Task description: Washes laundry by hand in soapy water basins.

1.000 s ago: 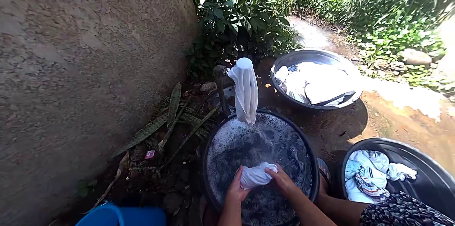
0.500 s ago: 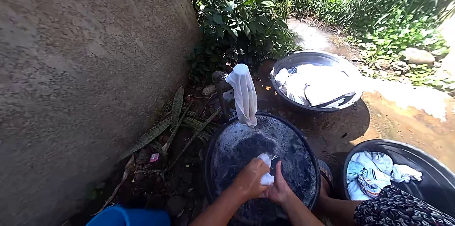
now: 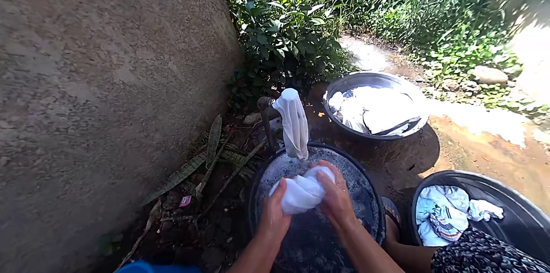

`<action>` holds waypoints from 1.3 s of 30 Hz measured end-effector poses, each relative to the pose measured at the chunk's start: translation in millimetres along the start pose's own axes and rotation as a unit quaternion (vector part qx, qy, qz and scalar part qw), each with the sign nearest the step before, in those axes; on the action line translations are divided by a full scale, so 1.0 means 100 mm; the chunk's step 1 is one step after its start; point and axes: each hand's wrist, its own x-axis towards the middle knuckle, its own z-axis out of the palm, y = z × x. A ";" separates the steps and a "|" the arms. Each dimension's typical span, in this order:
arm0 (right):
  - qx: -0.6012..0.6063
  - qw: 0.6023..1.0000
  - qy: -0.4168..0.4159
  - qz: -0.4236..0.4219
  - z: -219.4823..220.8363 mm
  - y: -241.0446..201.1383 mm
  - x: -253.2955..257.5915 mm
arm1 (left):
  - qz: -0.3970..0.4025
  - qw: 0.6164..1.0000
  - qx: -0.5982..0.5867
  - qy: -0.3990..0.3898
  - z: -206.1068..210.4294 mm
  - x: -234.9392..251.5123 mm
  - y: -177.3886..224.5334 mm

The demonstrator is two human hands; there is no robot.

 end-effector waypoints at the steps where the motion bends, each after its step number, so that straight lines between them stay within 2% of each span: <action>1: -0.050 0.997 -0.013 -0.049 0.03 -0.03 0.00 | -0.037 0.999 -0.037 0.006 0.02 0.05 -0.01; 3: -0.153 0.979 -0.050 -0.124 0.11 -0.09 -0.05 | -0.112 0.990 -0.090 -0.001 0.02 0.14 -0.02; 5: -0.251 0.939 -0.116 -0.206 0.18 -0.13 -0.11 | -0.179 0.977 -0.114 -0.011 0.05 0.20 0.02; 6: -0.301 0.905 -0.152 -0.258 0.22 -0.15 -0.14 | -0.211 0.970 -0.119 -0.024 0.08 0.22 0.06; 8: -0.410 0.803 -0.217 -0.374 0.31 -0.17 -0.22 | -0.255 0.960 -0.085 -0.083 0.13 0.28 0.14; 10: -0.477 0.703 -0.276 -0.449 0.36 -0.18 -0.34 | -0.282 0.932 -0.009 -0.229 0.06 0.43 0.14; 12: -0.519 0.625 -0.338 -0.474 0.33 -0.15 -0.45 | -0.296 0.894 0.071 -0.329 0.09 0.52 0.13; 16: -0.589 0.506 -0.416 -0.472 0.18 0.00 -0.63 | -0.297 0.828 0.258 -0.400 0.21 0.49 0.02; 18: -0.622 0.468 -0.428 -0.459 0.11 0.11 -0.72 | -0.270 0.776 0.359 -0.443 0.24 0.49 -0.07; 20: -0.647 0.434 -0.441 -0.446 0.04 0.20 -0.82 | -0.259 0.724 0.409 -0.491 0.25 0.49 -0.16; 22: -0.666 0.399 -0.448 -0.444 -0.01 0.29 -0.92 | -0.279 0.691 0.416 -0.522 0.23 0.46 -0.26; 24: -0.674 0.383 -0.449 -0.443 -0.06 0.36 -0.99 | -0.300 0.689 0.401 -0.524 0.19 0.42 -0.35; 27: -0.669 0.394 -0.447 -0.444 -0.14 0.36 -1.06 | -0.309 0.702 0.372 -0.522 0.14 0.38 -0.43; 31: -0.655 0.398 -0.445 -0.463 -0.19 0.38 -1.02 | -0.292 0.712 0.408 -0.492 0.17 0.37 -0.42; 35: -0.682 0.363 -0.455 -0.442 -0.18 0.46 -1.07 | -0.280 0.680 0.478 -0.479 0.20 0.32 -0.45; 39: -0.699 0.327 -0.505 -0.385 -0.27 0.65 -1.13 | -0.248 0.637 0.555 -0.474 0.19 0.27 -0.58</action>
